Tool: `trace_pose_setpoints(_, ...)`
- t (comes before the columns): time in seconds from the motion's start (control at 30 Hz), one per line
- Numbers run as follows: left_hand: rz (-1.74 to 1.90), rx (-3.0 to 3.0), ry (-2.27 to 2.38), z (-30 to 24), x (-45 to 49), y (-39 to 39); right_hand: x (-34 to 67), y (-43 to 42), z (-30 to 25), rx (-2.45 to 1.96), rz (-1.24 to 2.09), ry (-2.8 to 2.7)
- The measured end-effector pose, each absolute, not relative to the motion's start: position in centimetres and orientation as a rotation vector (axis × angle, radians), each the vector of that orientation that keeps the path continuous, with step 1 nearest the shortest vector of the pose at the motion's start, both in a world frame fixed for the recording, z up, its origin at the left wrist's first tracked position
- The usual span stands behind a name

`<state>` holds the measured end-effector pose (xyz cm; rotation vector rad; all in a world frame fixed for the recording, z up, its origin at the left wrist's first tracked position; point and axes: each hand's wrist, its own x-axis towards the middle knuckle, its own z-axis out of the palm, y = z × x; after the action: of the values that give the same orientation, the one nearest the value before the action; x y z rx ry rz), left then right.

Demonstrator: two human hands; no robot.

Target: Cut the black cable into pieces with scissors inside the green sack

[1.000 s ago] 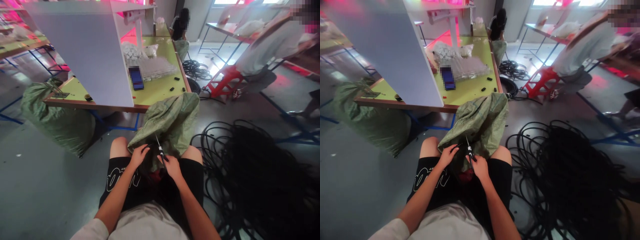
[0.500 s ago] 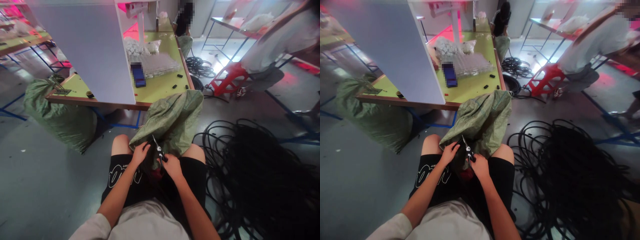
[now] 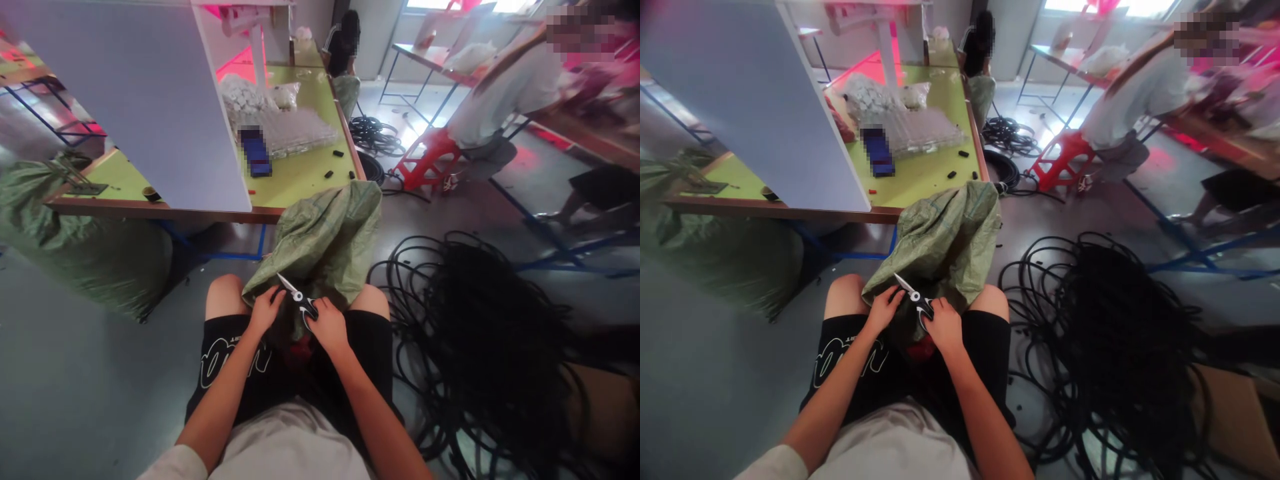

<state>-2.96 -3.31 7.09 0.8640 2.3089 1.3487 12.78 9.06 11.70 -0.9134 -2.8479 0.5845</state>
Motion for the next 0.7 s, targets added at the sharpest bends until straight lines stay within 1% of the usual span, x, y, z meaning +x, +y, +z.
trace_pose_setpoints(0.17,1.377,0.865,2.273,7.2,-2.8,-3.3,12.8,8.9,11.6,-0.895,0.633,-2.800)
trace_pose_setpoints(0.4,1.372,0.812,2.281,7.3,-3.0,-3.3,13.0,9.7,10.9,-0.983,0.632,-2.744)
trace_pose_setpoints(0.53,1.379,0.792,2.312,7.4,-2.8,-3.2,13.1,9.8,10.4,-0.977,0.775,-2.758)
trace_pose_setpoints(0.7,1.390,0.868,2.288,7.4,-2.4,-3.1,13.1,9.7,9.9,-0.905,1.003,-2.646)
